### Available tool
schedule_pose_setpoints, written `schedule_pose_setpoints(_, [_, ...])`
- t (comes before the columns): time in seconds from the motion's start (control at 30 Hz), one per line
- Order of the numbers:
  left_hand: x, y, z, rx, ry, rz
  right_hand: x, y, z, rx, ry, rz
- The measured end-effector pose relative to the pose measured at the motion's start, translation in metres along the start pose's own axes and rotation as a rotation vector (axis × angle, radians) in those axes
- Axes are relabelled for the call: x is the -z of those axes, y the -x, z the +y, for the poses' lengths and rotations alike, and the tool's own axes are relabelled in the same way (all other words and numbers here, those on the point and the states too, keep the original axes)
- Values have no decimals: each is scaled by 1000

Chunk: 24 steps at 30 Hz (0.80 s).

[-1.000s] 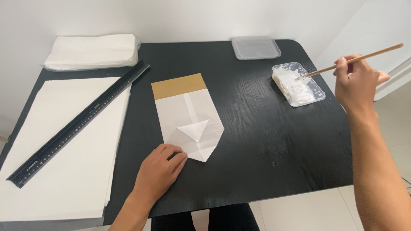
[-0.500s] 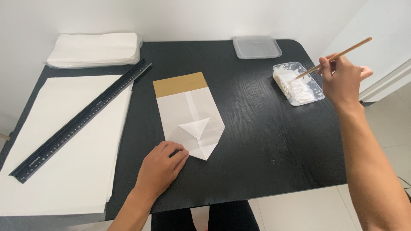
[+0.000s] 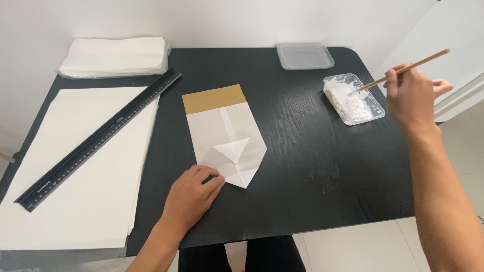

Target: A person is manually assembling a paper bag by folding the paper and applying glue with a brush.

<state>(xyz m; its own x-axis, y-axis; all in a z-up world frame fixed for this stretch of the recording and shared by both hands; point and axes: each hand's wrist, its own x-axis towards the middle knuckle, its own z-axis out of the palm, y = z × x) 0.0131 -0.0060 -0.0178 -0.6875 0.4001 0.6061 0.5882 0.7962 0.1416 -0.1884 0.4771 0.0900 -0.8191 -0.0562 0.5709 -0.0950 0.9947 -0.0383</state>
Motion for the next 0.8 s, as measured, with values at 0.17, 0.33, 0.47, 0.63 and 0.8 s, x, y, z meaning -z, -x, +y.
schedule_pose_setpoints(0.17, [1, -2, 2, 1, -9, 7, 5, 5, -5, -13, -9, -58])
schedule_pose_setpoints(0.33, [1, -1, 1, -26, -4, 13, 7, 8, -3, 3, 8, -15])
schedule_pose_setpoints(0.47, [1, -1, 3, -12, -24, 15, 10, 12, 4, -17, -42, -35])
schedule_pose_setpoints(0.63, [0, 0, 1, -9, -23, 21, 36, 22, 7, -33, -220, 129])
schedule_pose_setpoints(0.8, [0, 0, 3, -20, -27, 33, 61, 49, -14, -455, -1112, 105])
